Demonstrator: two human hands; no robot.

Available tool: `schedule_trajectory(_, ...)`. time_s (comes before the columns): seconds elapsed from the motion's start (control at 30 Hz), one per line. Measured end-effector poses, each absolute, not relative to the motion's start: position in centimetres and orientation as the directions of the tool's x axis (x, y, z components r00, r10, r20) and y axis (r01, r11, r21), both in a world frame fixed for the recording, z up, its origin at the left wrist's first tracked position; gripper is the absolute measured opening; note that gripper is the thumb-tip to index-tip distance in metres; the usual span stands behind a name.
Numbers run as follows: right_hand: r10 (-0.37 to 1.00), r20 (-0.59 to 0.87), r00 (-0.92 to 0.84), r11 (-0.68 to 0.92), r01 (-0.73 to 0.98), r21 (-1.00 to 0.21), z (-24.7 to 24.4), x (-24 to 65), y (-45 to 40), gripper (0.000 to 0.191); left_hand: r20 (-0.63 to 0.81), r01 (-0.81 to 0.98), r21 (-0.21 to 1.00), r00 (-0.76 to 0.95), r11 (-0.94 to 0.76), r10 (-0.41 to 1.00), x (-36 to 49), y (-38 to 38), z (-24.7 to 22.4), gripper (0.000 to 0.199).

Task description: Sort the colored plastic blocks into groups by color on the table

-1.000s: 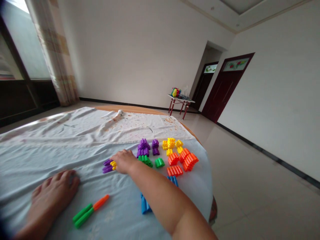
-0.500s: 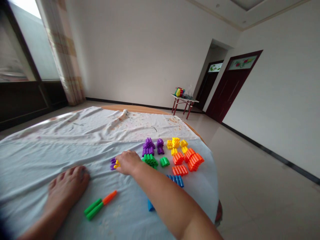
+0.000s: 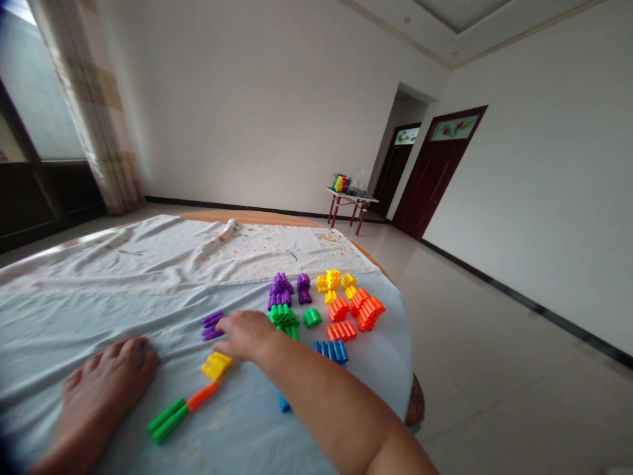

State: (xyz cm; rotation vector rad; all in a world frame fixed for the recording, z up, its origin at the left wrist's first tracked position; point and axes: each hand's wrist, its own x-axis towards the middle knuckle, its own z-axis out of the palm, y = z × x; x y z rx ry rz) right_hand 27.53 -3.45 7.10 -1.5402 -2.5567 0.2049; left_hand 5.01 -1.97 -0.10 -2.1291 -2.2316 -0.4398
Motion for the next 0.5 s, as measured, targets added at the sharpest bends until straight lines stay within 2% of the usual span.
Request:
schedule_trajectory(0.1,0.914,0.169,-0.37,0.394,0.909,-0.14,9.2,32.0,-1.5,0.031,0.173,0.985,0.166,-0.075,0.046,0.982,5.1,-1.9,0.2,0.049)
schedule_trajectory(0.2,0.982,0.14,-0.124,0.121,0.992,0.026,10.7,37.6,1.0,0.03,0.147,0.986,0.161,-0.071,0.047,0.987,4.9,-1.7,-0.2,0.051)
schedule_trajectory(0.3,0.992,0.124,0.015,-0.027,0.995,0.099,10.7,42.7,3.2,0.035,0.192,0.987,0.154,-0.078,0.049,0.978,4.3,-1.2,-1.3,0.049)
schedule_trajectory(0.5,0.999,-0.031,0.031,-0.025,0.981,0.194,7.8,47.0,5.2,0.032,0.303,0.992,0.129,-0.042,0.003,0.952,2.8,0.2,-4.6,0.045)
